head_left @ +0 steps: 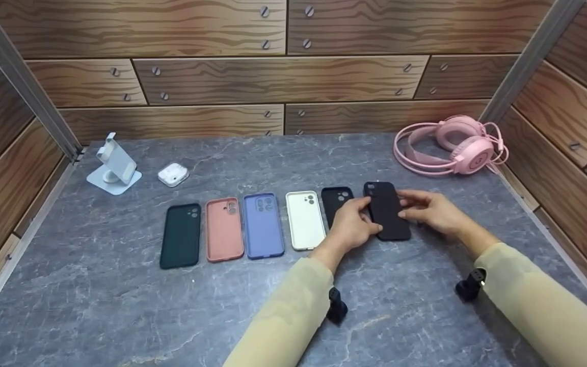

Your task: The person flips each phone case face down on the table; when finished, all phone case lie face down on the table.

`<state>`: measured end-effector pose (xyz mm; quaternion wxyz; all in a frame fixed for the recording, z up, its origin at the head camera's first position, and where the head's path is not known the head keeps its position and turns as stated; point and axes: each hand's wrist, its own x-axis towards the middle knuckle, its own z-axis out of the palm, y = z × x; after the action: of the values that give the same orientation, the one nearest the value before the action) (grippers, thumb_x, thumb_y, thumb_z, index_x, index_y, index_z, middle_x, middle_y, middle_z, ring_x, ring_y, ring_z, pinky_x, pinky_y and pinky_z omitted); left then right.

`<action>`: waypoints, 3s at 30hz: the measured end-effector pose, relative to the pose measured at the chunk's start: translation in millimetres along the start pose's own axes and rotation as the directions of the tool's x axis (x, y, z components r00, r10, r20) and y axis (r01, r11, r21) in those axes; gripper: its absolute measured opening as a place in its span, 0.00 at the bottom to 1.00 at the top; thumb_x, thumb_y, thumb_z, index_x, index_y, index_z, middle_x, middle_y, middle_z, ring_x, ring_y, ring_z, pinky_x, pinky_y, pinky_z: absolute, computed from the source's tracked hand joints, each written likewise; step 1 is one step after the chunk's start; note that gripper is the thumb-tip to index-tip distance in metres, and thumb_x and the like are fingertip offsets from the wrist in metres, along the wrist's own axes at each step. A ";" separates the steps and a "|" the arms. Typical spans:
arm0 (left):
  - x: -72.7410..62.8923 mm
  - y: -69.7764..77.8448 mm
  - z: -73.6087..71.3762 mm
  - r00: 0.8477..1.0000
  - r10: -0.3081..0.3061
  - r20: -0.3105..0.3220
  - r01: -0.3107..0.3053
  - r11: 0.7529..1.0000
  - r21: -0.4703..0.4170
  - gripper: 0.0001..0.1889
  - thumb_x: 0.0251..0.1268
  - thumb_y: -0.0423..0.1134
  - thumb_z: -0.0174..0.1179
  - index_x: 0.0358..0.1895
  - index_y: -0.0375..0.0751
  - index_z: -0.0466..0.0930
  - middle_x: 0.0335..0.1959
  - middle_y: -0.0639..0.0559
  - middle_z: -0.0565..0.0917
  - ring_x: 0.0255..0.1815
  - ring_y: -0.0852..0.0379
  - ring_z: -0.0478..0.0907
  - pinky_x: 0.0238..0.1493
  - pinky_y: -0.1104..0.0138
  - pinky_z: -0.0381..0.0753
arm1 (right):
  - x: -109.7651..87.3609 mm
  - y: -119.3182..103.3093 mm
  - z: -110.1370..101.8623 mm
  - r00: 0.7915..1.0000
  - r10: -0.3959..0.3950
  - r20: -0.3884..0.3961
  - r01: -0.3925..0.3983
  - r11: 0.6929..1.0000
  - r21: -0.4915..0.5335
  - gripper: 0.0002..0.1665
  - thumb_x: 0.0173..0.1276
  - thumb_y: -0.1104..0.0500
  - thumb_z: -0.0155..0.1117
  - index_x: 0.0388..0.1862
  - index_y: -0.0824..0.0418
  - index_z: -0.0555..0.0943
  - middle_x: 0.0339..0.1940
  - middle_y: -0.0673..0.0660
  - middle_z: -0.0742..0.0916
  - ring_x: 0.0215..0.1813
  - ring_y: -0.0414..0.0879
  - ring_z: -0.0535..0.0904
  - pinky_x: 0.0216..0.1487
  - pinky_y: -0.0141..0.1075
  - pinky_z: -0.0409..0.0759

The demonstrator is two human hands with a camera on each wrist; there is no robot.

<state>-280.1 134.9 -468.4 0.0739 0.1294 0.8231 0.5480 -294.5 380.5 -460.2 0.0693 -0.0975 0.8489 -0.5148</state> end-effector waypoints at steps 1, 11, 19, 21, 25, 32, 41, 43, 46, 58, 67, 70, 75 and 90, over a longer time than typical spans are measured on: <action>-0.2 0.1 0.2 1.000 0.000 0.002 0.000 1.000 -0.002 0.37 0.60 0.30 0.78 0.75 0.35 0.75 0.41 0.51 0.81 0.27 0.67 0.76 0.30 0.74 0.75 | -0.3 0.0 0.0 1.000 -0.004 0.000 0.004 1.000 -0.001 0.38 0.70 0.66 0.74 0.76 0.73 0.72 0.56 0.66 0.86 0.45 0.36 0.83 0.38 0.30 0.81; -2.1 -0.4 3.7 1.000 -0.006 0.011 0.006 1.000 -0.004 0.38 0.60 0.29 0.78 0.75 0.36 0.75 0.23 0.58 0.79 0.24 0.66 0.75 0.27 0.74 0.73 | -5.0 0.3 -1.7 1.000 0.008 0.010 -0.008 1.000 -0.018 0.39 0.70 0.65 0.74 0.77 0.72 0.71 0.59 0.72 0.84 0.46 0.37 0.84 0.39 0.30 0.83; -3.4 -0.8 6.3 1.000 -0.010 0.013 0.010 1.000 -0.011 0.38 0.59 0.29 0.78 0.75 0.36 0.75 0.23 0.59 0.81 0.24 0.66 0.76 0.27 0.74 0.73 | -6.8 -0.1 0.0 1.000 0.023 0.004 -0.023 1.000 -0.016 0.40 0.68 0.67 0.75 0.76 0.72 0.71 0.60 0.73 0.83 0.44 0.37 0.84 0.37 0.31 0.82; -4.1 -0.7 6.8 1.000 -0.011 0.011 0.011 1.000 -0.015 0.38 0.59 0.28 0.78 0.75 0.36 0.75 0.23 0.58 0.81 0.24 0.66 0.76 0.27 0.74 0.73 | -7.1 0.1 0.1 1.000 0.027 0.003 -0.027 0.999 -0.023 0.40 0.68 0.66 0.75 0.76 0.72 0.72 0.60 0.73 0.83 0.44 0.37 0.84 0.36 0.31 0.81; -4.9 -0.9 7.1 1.000 -0.008 0.006 0.008 1.000 -0.017 0.38 0.59 0.28 0.78 0.74 0.36 0.75 0.23 0.58 0.80 0.24 0.66 0.76 0.28 0.74 0.74 | -8.1 -0.1 0.8 0.999 0.034 -0.001 -0.034 0.999 -0.027 0.40 0.68 0.66 0.76 0.76 0.71 0.72 0.60 0.73 0.83 0.44 0.37 0.83 0.35 0.31 0.80; -4.3 -2.2 6.7 1.000 -0.003 0.006 0.003 1.000 -0.009 0.38 0.59 0.28 0.78 0.74 0.36 0.76 0.26 0.57 0.81 0.25 0.66 0.77 0.29 0.74 0.75 | -7.8 -1.5 1.8 1.000 0.022 0.003 -0.022 0.999 -0.026 0.40 0.68 0.68 0.75 0.76 0.73 0.71 0.61 0.76 0.83 0.45 0.37 0.83 0.37 0.30 0.81; -1.0 -0.5 2.0 0.999 0.052 -0.016 -0.052 0.998 0.034 0.36 0.61 0.31 0.77 0.74 0.37 0.76 0.47 0.47 0.81 0.31 0.66 0.76 0.34 0.73 0.78 | 0.4 -7.9 2.7 1.000 0.005 -0.002 -0.005 0.997 -0.079 0.38 0.69 0.68 0.74 0.75 0.75 0.72 0.60 0.76 0.83 0.46 0.38 0.84 0.41 0.28 0.83; -1.2 -0.7 1.8 0.998 0.063 -0.016 -0.062 0.997 0.048 0.35 0.62 0.32 0.77 0.74 0.38 0.77 0.52 0.45 0.81 0.33 0.66 0.76 0.36 0.73 0.78 | 0.8 -10.3 4.5 1.000 -0.002 -0.003 0.002 0.994 -0.107 0.38 0.68 0.68 0.75 0.74 0.76 0.72 0.59 0.76 0.84 0.48 0.42 0.84 0.42 0.27 0.82; -2.5 -1.1 0.9 0.998 0.061 -0.017 -0.061 0.997 0.041 0.34 0.64 0.33 0.77 0.74 0.40 0.77 0.57 0.45 0.80 0.35 0.66 0.76 0.38 0.73 0.78 | 1.3 -15.1 8.6 1.000 -0.024 -0.005 0.023 0.987 -0.162 0.36 0.67 0.68 0.75 0.72 0.78 0.73 0.56 0.76 0.85 0.52 0.54 0.85 0.44 0.25 0.81; -14.6 24.9 -13.2 0.994 0.108 -0.003 -0.108 0.991 -0.079 0.30 0.66 0.31 0.74 0.71 0.41 0.79 0.60 0.43 0.84 0.40 0.64 0.81 0.38 0.72 0.82 | -4.3 -38.1 13.2 0.993 -0.067 -0.098 0.026 0.927 -0.375 0.31 0.68 0.65 0.75 0.68 0.73 0.79 0.50 0.69 0.89 0.49 0.58 0.87 0.40 0.28 0.77; -13.0 20.6 -58.9 0.987 0.091 -0.133 -0.105 0.990 -0.099 0.26 0.65 0.30 0.74 0.66 0.37 0.82 0.47 0.44 0.87 0.40 0.60 0.81 0.45 0.71 0.82 | -1.7 -53.9 29.5 0.988 -0.110 -0.109 0.072 0.949 -0.307 0.28 0.70 0.66 0.73 0.67 0.74 0.79 0.46 0.66 0.90 0.44 0.50 0.86 0.41 0.26 0.77; -13.5 13.7 -72.3 0.986 0.063 -0.152 -0.080 0.991 -0.106 0.26 0.65 0.31 0.74 0.67 0.37 0.82 0.46 0.45 0.87 0.41 0.58 0.81 0.46 0.69 0.82 | 1.6 -58.2 37.0 0.987 -0.114 -0.112 0.078 0.956 -0.281 0.27 0.70 0.67 0.73 0.66 0.74 0.80 0.45 0.64 0.90 0.41 0.44 0.84 0.41 0.25 0.77; -14.4 -0.9 -83.4 0.987 0.020 -0.157 -0.039 0.992 -0.116 0.26 0.66 0.31 0.74 0.68 0.36 0.82 0.43 0.47 0.85 0.41 0.57 0.80 0.45 0.68 0.82 | 7.8 -62.1 51.7 0.986 -0.133 -0.095 0.109 0.969 -0.222 0.27 0.70 0.68 0.73 0.65 0.76 0.80 0.44 0.65 0.90 0.40 0.40 0.84 0.43 0.24 0.79; -13.7 -28.4 -86.6 0.989 -0.055 -0.134 0.046 0.997 -0.068 0.28 0.67 0.35 0.74 0.69 0.34 0.80 0.41 0.48 0.85 0.42 0.55 0.82 0.48 0.63 0.82 | 22.6 -60.4 85.7 0.995 -0.095 -0.005 0.093 0.987 -0.128 0.28 0.70 0.69 0.72 0.66 0.77 0.78 0.44 0.66 0.89 0.41 0.41 0.84 0.42 0.28 0.84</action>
<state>-293.5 44.1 -461.1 0.0357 0.0685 0.8111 0.5798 -292.1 274.2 -446.5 0.0337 -0.1388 0.8749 -0.4627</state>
